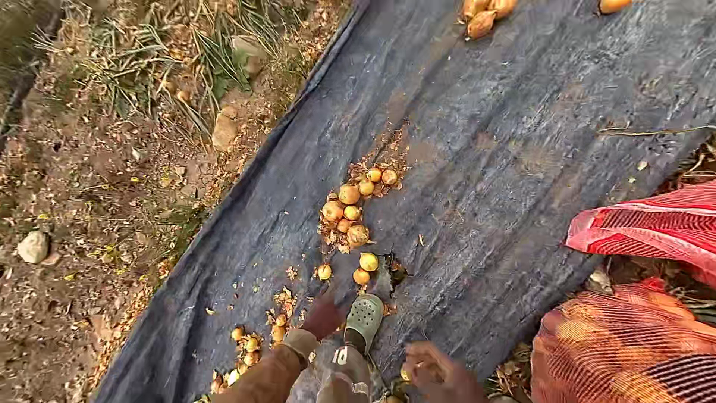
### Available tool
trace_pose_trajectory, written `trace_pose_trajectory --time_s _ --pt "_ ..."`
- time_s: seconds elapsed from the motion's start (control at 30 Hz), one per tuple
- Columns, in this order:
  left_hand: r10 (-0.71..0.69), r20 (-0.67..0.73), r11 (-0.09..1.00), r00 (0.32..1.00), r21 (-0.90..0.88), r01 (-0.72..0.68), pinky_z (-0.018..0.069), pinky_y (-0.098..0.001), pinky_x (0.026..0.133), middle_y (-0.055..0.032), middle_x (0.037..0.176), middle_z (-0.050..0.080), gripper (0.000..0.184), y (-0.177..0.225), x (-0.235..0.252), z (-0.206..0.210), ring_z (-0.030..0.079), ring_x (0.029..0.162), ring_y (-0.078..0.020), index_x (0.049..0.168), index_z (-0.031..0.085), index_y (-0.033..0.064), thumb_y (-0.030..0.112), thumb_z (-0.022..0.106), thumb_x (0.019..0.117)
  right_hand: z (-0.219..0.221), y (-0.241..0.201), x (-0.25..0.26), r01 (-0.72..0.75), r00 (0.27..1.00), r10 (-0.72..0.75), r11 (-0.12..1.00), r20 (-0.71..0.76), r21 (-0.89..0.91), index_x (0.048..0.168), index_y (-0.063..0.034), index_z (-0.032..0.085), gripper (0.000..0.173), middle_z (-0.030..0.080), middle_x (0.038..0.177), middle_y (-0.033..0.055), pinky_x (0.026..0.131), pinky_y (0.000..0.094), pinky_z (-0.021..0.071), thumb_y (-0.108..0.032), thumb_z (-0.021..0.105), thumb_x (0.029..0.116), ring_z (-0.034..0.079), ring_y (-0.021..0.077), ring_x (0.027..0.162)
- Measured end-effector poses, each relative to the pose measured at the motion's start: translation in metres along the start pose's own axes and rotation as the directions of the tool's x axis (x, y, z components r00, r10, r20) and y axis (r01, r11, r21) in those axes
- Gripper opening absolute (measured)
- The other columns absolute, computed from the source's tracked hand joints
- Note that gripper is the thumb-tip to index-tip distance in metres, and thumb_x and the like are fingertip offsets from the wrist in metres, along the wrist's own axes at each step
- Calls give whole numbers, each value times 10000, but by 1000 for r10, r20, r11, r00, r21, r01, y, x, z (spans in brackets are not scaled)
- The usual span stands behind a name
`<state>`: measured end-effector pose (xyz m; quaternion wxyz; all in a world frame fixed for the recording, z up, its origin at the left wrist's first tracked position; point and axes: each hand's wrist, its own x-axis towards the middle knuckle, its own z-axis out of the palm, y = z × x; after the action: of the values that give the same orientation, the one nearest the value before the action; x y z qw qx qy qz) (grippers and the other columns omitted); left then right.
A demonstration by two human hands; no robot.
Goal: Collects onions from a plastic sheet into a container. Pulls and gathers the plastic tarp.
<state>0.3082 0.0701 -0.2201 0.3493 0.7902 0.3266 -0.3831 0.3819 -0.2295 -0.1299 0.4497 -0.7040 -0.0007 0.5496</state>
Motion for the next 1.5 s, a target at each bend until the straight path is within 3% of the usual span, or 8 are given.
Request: trace_pose_trajectory --time_s 0.17,0.33,0.47,0.6,0.77,0.97,1.3,1.5 --pt "367 -258 920 894 247 -306 493 -593 1057 -158 1584 418 781 -4 212 -87 520 1361 -374 1581 389 177 430 720 919 58 -12 289 45 940 -203 870 -275 -491 1421 -168 588 565 597 1368 191 917 610 547 -390 732 923 644 383 1145" --pt "492 -147 835 858 358 -417 489 -617 1037 -133 1590 411 743 27 357 -117 526 1347 -375 1552 434 301 476 733 894 110 -14 424 -90 964 -129 661 -231 -745 1496 -189 486 828 461 1448 313 833 653 551 -395 835 774 524 549 1232" --pt "382 -298 915 875 253 -314 560 -666 843 -164 1628 343 859 16 367 -87 660 1124 -426 1582 347 381 510 767 844 75 -1 417 -20 973 -21 984 -230 -176 1329 -215 613 597 663 1203 125 773 516 588 -345 796 776 676 294 1017" --pt "272 -535 960 800 214 -183 523 -651 853 -152 1571 435 822 -32 341 -74 596 1235 -409 1608 306 347 704 567 915 -6 -42 399 -66 940 223 860 -257 507 1176 -165 659 346 691 1076 109 742 532 581 -413 534 969 684 296 921" --pt "106 -558 990 823 138 -33 563 -616 790 -178 1564 431 870 -35 348 -80 635 1155 -429 1622 275 327 698 588 900 -90 -116 486 -87 880 67 996 -470 -20 1214 -218 683 354 697 1105 59 812 484 588 -388 696 904 690 220 993" --pt "59 -519 990 853 139 16 585 -611 722 -144 1511 480 990 -29 354 -94 696 1005 -390 1621 245 331 593 752 813 -35 -139 557 -382 872 84 732 -481 -564 1183 -73 715 831 678 1223 198 954 675 474 -780 688 748 632 380 1169" --pt "43 -497 987 866 156 41 583 -602 743 -130 1494 501 1070 -31 365 -109 704 990 -354 1613 243 296 691 737 750 -26 -108 545 -257 813 -278 616 -511 -744 1505 -220 469 946 371 1541 332 879 711 477 -825 551 782 551 537 1226" --pt "82 -497 997 864 32 -76 555 -631 866 -114 1409 589 1073 -43 363 -105 674 1121 -341 1571 325 263 736 754 709 -27 -105 544 -92 936 -272 429 -225 -899 1316 -269 640 793 477 1471 272 845 736 474 -803 622 730 572 511 1195"
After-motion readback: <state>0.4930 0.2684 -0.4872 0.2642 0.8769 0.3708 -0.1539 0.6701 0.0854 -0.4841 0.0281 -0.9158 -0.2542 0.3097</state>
